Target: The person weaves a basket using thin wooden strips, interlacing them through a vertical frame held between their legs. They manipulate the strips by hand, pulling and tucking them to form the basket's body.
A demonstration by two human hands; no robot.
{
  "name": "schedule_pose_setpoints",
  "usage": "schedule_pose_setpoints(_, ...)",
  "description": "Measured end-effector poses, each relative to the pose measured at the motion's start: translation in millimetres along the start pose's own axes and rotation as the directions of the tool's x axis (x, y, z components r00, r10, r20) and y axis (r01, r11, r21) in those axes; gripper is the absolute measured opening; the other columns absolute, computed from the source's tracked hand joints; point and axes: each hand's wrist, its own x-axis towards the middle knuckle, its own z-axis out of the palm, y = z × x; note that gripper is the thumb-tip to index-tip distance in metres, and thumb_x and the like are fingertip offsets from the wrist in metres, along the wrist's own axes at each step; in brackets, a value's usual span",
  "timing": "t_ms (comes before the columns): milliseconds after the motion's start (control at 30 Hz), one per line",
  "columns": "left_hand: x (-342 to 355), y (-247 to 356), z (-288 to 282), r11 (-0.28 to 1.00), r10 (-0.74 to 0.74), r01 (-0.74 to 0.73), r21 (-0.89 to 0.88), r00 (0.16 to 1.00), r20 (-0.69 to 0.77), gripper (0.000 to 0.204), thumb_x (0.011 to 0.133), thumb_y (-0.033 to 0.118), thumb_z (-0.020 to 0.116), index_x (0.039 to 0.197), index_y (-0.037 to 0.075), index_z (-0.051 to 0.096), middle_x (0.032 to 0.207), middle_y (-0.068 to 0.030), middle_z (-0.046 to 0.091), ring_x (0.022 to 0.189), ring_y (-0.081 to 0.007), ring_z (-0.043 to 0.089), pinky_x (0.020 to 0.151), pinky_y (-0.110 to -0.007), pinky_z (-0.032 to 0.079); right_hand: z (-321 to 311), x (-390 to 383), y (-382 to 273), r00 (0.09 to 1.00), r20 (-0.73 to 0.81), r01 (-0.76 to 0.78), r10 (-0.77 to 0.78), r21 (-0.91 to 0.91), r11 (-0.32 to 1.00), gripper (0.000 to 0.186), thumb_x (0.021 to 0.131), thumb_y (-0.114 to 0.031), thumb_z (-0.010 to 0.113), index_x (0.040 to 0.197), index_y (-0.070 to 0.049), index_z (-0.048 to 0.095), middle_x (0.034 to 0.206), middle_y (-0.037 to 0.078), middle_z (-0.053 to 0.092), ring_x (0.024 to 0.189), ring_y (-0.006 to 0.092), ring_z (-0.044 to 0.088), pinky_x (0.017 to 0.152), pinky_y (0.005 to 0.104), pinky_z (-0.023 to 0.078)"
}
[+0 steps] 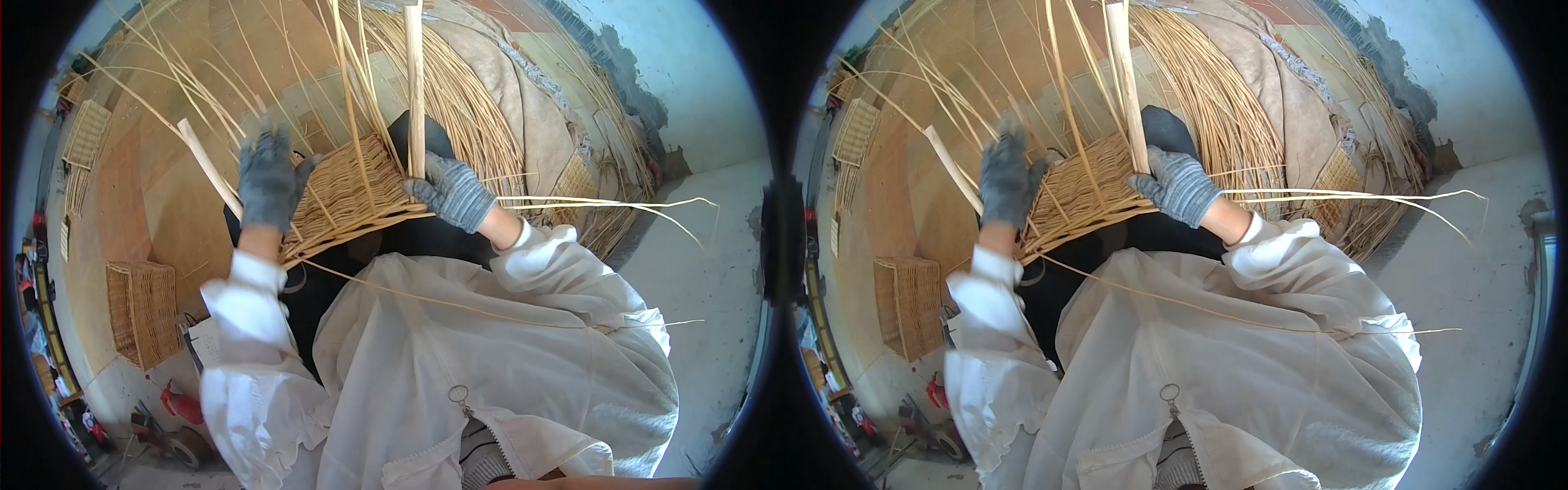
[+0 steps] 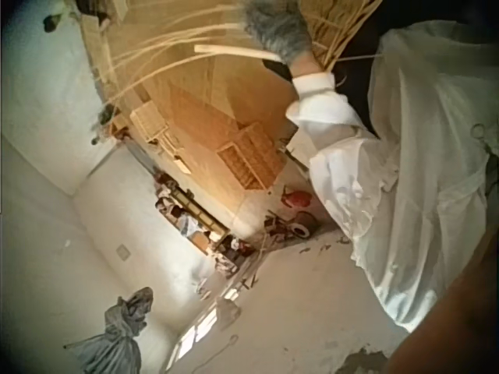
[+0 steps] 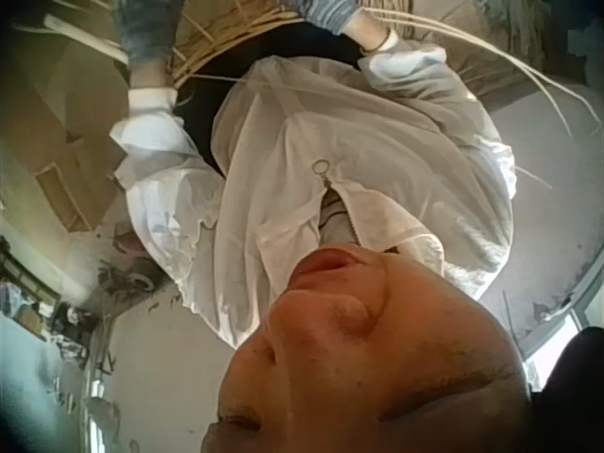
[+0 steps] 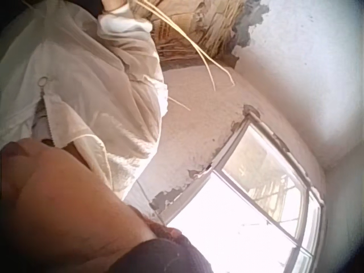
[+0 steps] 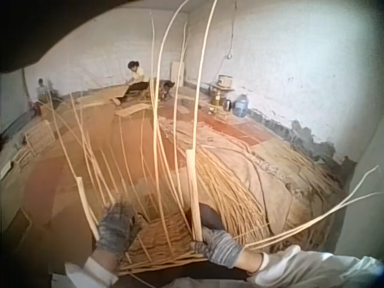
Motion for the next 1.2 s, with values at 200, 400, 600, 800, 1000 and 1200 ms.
schedule_pose_setpoints(200,-125,1,28,0.167,-0.672,0.504,-0.847,0.687,0.276,0.035,0.087,0.02,0.057,0.114,-0.001,0.049,0.088,-0.0083,0.059,0.082,-0.0185,0.057,0.078,-0.03,0.045,28,-13,13,0.955,-0.295,-0.119,0.04,-0.256,0.959,0.033,0.086,-0.033,0.056,0.089,-0.001,0.052,0.072,0.021,0.056,0.068,0.0371,0.057,0.061,0.0431,0.047)
schedule_pose_setpoints(400,-125,27,-6,0.07,-0.684,0.286,-0.956,0.711,0.162,0.022,0.089,0.02,0.053,0.1,0.001,0.058,0.072,-0.0019,0.059,0.058,-0.0121,0.052,0.053,-0.029,0.043,-2,-39,-22,0.941,-0.331,-0.079,0.068,-0.019,0.997,0.019,0.087,-0.021,0.055,0.085,-0.003,0.055,0.063,0.015,0.055,0.054,0.032,0.056,0.052,0.0383,0.046)
schedule_pose_setpoints(600,-109,3,17,0.072,-0.611,0.254,-0.964,0.776,0.159,0.03,0.09,0.023,0.051,0.104,-0.002,0.058,0.063,-0.0019,0.051,0.056,-0.0125,0.049,0.057,-0.029,0.045,41,-56,-3,0.827,-0.561,-0.123,0.026,-0.136,0.983,0.022,0.089,-0.022,0.053,0.081,-0.002,0.056,0.053,0.008,0.054,0.049,0.0206,0.057,0.047,0.0318,0.046)
schedule_pose_setpoints(800,-110,-1,35,-0.267,-0.665,0.203,-0.942,0.668,0.333,0.025,0.09,0.026,0.052,0.089,0.002,0.059,0.071,-0.0018,0.054,0.062,-0.0113,0.05,0.064,-0.025,0.045,10,-8,-20,0.92,-0.375,-0.177,0.114,-0.136,0.975,0.029,0.085,-0.031,0.056,0.084,-0.002,0.058,0.069,0.021,0.058,0.059,0.0363,0.057,0.054,0.0414,0.047)
schedule_pose_setpoints(1000,-69,54,-40,0.855,-0.482,0.276,-0.44,0.735,-0.476,0.036,0.088,0.027,0.056,0.112,0.0,0.055,0.101,-0.012,0.061,0.094,-0.0208,0.057,0.081,-0.032,0.046,-37,44,-18,0.988,0.095,-0.088,0.118,-0.272,0.958,0.05,0.089,-0.047,0.04,0.081,-0.002,0.06,0.07,0.017,0.061,0.071,0.0352,0.059,0.068,0.0425,0.045)
schedule_pose_setpoints(1200,-45,115,-3,0.965,0.085,-0.122,-0.232,0.983,-0.164,0.055,0.078,0.028,0.066,0.125,0.005,0.047,0.107,-0.0169,0.06,0.099,-0.0301,0.058,0.085,-0.037,0.045,-17,66,-19,0.99,0.126,-0.04,0.066,-0.204,0.978,0.047,0.088,-0.042,0.049,0.081,0.003,0.061,0.066,0.021,0.059,0.066,0.0355,0.06,0.064,0.0401,0.048)
